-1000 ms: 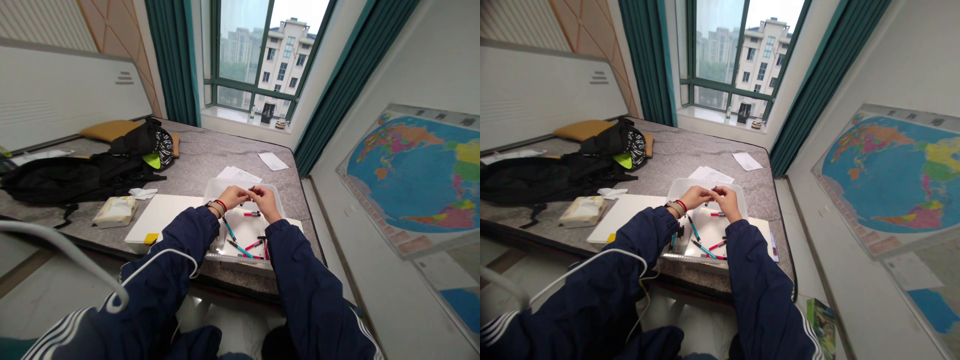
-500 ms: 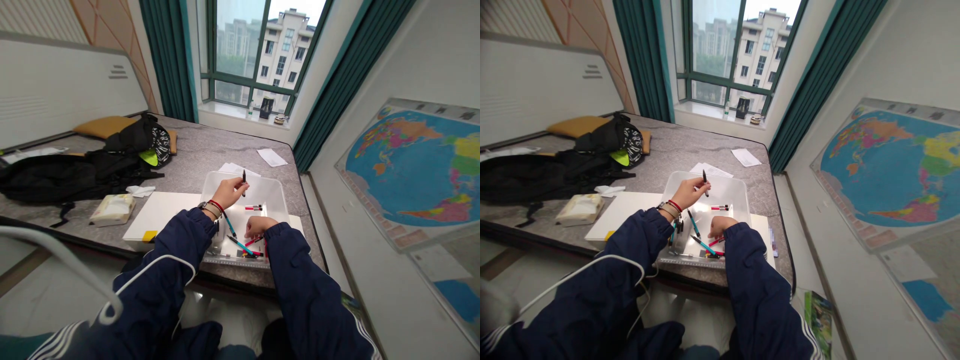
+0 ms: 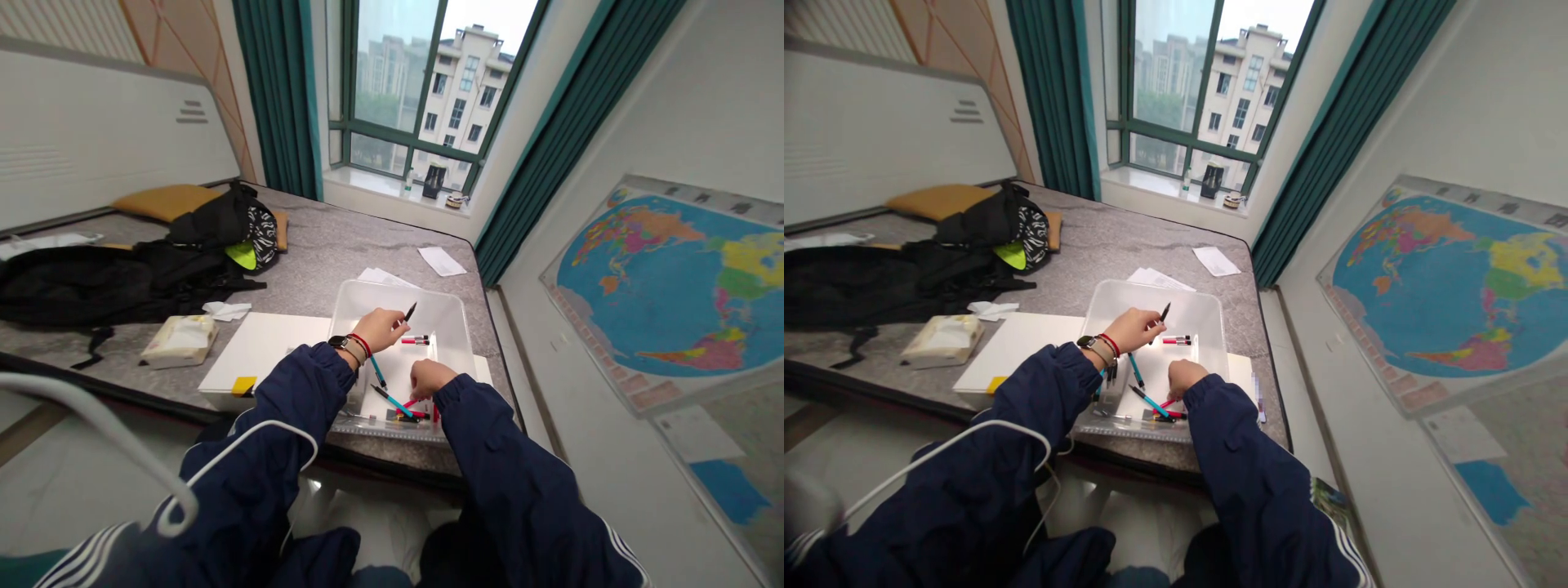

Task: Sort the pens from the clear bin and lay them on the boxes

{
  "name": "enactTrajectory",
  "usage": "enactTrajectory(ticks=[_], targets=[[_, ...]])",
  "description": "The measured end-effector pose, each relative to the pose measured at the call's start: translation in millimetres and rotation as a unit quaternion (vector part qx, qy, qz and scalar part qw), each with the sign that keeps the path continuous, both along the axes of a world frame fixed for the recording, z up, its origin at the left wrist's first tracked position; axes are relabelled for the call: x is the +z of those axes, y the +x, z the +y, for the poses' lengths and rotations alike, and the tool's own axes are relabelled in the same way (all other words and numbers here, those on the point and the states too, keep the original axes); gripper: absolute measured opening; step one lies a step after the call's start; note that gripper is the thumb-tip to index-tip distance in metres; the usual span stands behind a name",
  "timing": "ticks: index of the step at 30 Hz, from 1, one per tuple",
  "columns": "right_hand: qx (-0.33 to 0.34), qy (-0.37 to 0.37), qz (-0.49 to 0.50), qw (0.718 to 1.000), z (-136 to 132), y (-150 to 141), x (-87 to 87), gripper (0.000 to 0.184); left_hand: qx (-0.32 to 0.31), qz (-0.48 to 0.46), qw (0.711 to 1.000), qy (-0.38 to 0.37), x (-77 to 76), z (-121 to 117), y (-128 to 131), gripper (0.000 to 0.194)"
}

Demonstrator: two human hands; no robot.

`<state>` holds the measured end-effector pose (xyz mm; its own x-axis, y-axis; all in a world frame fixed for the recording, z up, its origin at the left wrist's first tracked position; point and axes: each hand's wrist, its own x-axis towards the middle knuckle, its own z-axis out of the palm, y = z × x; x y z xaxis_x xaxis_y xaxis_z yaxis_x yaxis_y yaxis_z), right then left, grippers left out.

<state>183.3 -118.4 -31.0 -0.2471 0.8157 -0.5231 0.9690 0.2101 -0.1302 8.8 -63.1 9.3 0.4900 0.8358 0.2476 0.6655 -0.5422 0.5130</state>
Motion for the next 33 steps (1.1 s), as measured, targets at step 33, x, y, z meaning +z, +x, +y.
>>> enactTrajectory(ticks=[33], targets=[[0.459,0.135,0.118,0.870,-14,-103,-49.6,0.021,0.023,-0.022,0.997,-0.076,-17.9,29,-4,0.021]])
